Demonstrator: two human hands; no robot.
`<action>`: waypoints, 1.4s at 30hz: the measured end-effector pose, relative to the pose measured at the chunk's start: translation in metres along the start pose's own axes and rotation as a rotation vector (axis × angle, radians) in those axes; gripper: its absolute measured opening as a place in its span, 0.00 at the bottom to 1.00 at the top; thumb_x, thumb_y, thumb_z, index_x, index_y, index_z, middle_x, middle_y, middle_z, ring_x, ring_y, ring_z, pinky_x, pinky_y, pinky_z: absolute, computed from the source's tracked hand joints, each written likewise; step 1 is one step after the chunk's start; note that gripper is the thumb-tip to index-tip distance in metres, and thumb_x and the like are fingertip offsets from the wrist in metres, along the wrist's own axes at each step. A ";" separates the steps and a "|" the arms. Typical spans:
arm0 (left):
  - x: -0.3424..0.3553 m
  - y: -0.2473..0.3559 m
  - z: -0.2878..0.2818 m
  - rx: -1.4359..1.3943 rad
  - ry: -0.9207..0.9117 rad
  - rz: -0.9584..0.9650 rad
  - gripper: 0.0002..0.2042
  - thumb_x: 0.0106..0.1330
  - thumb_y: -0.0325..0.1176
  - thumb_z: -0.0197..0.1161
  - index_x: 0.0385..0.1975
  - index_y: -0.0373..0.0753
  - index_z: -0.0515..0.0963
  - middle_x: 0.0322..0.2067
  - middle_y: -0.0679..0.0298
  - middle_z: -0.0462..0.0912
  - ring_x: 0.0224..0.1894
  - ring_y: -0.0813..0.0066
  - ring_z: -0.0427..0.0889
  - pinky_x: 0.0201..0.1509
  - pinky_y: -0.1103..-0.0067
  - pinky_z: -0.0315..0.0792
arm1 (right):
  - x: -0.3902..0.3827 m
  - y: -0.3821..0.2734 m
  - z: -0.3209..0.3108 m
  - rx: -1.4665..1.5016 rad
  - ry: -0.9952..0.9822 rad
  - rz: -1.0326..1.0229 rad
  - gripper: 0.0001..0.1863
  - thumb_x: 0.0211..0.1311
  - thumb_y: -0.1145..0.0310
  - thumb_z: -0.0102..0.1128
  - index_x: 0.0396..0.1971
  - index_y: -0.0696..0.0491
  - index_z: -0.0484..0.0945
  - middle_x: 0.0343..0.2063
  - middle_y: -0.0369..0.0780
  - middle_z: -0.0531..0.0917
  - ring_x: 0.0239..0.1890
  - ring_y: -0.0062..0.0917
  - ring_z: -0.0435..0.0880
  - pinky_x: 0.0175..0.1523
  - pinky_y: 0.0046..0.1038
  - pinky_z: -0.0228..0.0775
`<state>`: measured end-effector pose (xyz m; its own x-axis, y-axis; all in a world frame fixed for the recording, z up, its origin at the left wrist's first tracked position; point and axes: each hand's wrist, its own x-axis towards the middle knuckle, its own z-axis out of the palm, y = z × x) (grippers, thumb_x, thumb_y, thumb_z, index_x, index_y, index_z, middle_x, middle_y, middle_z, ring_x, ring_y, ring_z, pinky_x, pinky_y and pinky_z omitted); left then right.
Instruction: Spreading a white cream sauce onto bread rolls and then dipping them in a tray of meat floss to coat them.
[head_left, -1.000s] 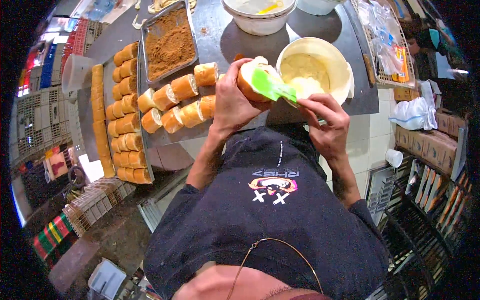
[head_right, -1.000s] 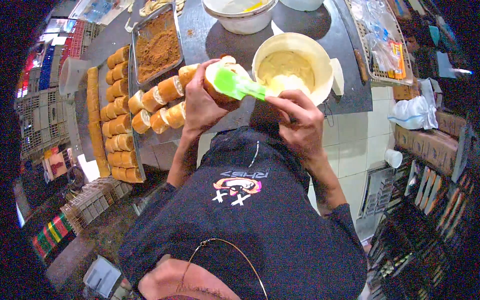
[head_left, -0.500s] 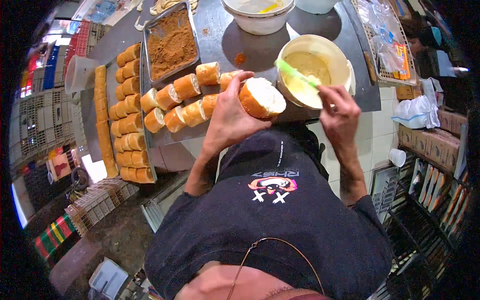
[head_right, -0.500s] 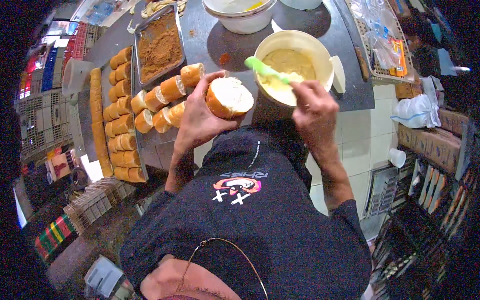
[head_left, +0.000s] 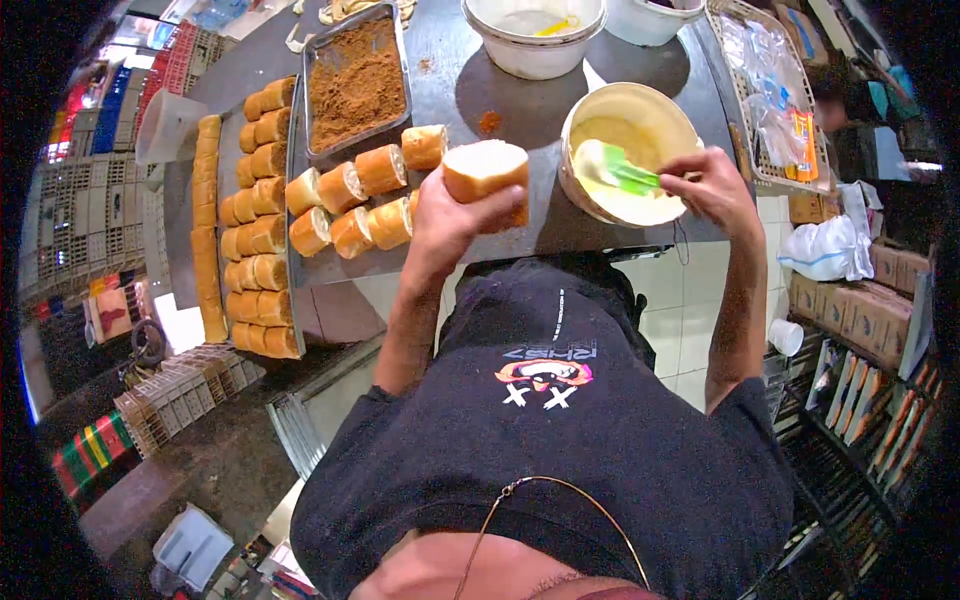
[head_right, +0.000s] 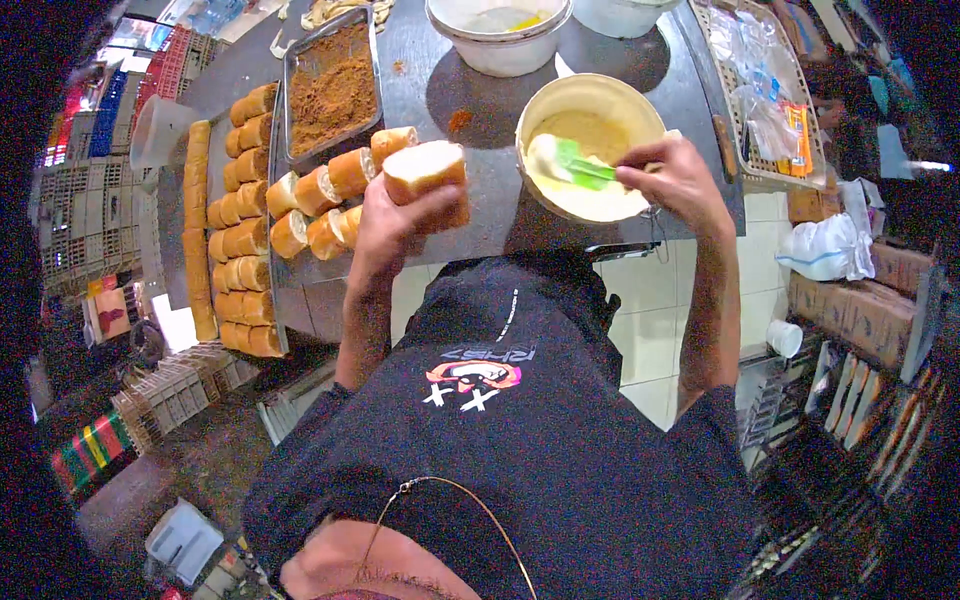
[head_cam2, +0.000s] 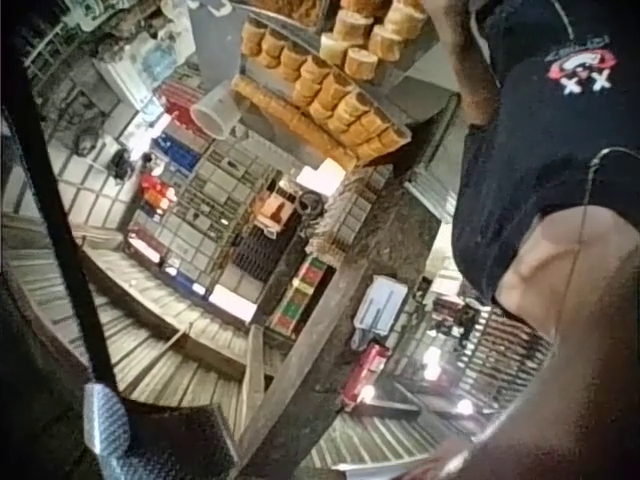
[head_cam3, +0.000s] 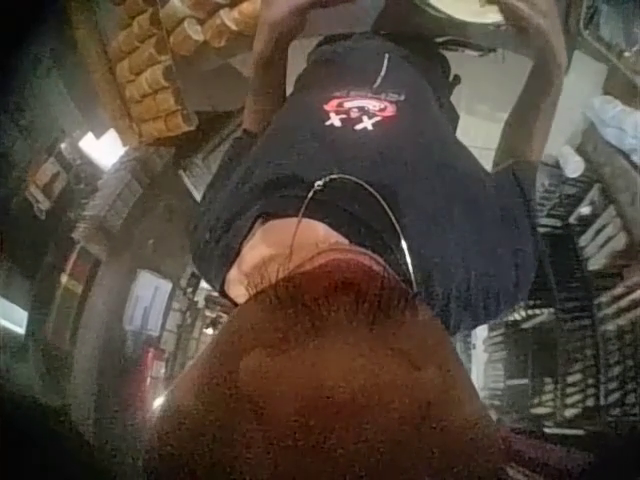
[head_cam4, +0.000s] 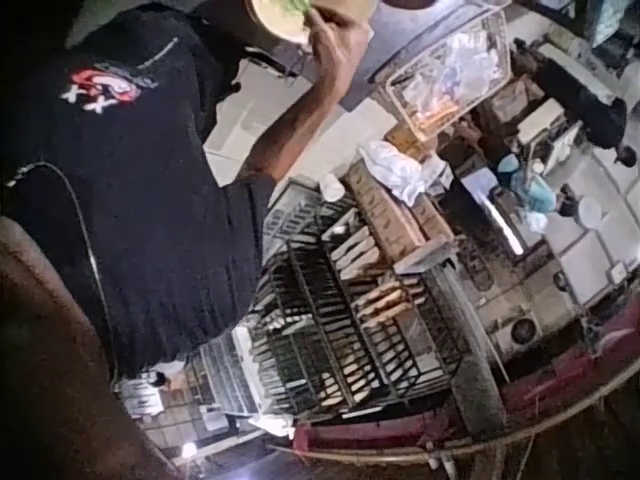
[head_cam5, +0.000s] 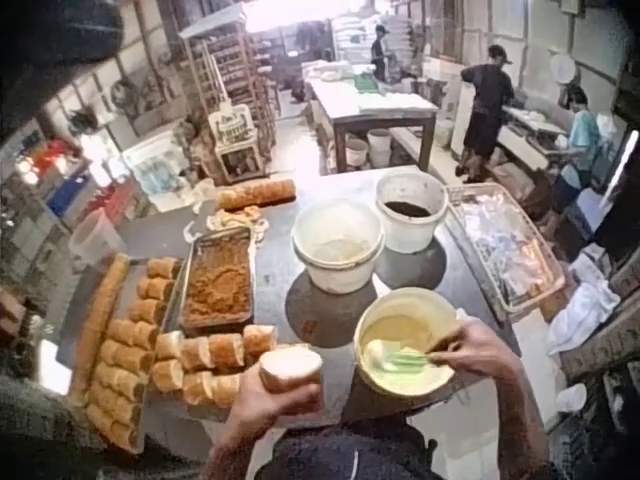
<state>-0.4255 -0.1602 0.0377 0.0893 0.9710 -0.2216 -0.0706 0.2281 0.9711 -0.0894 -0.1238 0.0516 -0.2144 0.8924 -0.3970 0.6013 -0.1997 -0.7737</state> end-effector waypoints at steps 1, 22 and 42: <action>-0.001 0.001 -0.001 -0.152 -0.002 -0.154 0.24 0.58 0.37 0.73 0.51 0.33 0.75 0.42 0.58 0.83 0.44 0.72 0.83 0.51 0.74 0.78 | -0.009 0.002 -0.005 0.104 0.038 -0.026 0.11 0.56 0.68 0.67 0.35 0.61 0.86 0.22 0.36 0.84 0.20 0.14 0.75 0.24 0.19 0.66; 0.006 0.052 0.101 -1.077 -0.278 -0.346 0.33 0.66 0.65 0.50 0.57 0.42 0.73 0.53 0.59 0.80 0.59 0.68 0.74 0.66 0.65 0.63 | -0.046 0.004 0.058 -0.235 0.983 -0.935 0.19 0.42 0.81 0.68 0.37 0.49 0.89 0.34 0.39 0.84 0.36 0.31 0.83 0.40 0.31 0.78; -0.016 0.011 0.075 1.032 0.603 0.267 0.42 0.38 0.40 0.79 0.58 0.37 0.68 0.50 0.55 0.79 0.53 0.58 0.77 0.57 0.62 0.60 | -0.054 -0.041 0.011 -0.546 0.637 -0.990 0.13 0.50 0.83 0.64 0.37 0.55 0.86 0.36 0.41 0.84 0.36 0.31 0.83 0.41 0.31 0.75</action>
<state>-0.3536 -0.1787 0.0584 -0.3008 0.9187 0.2560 0.8289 0.1191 0.5466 -0.1107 -0.1681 0.0993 -0.4345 0.6295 0.6442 0.6652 0.7065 -0.2417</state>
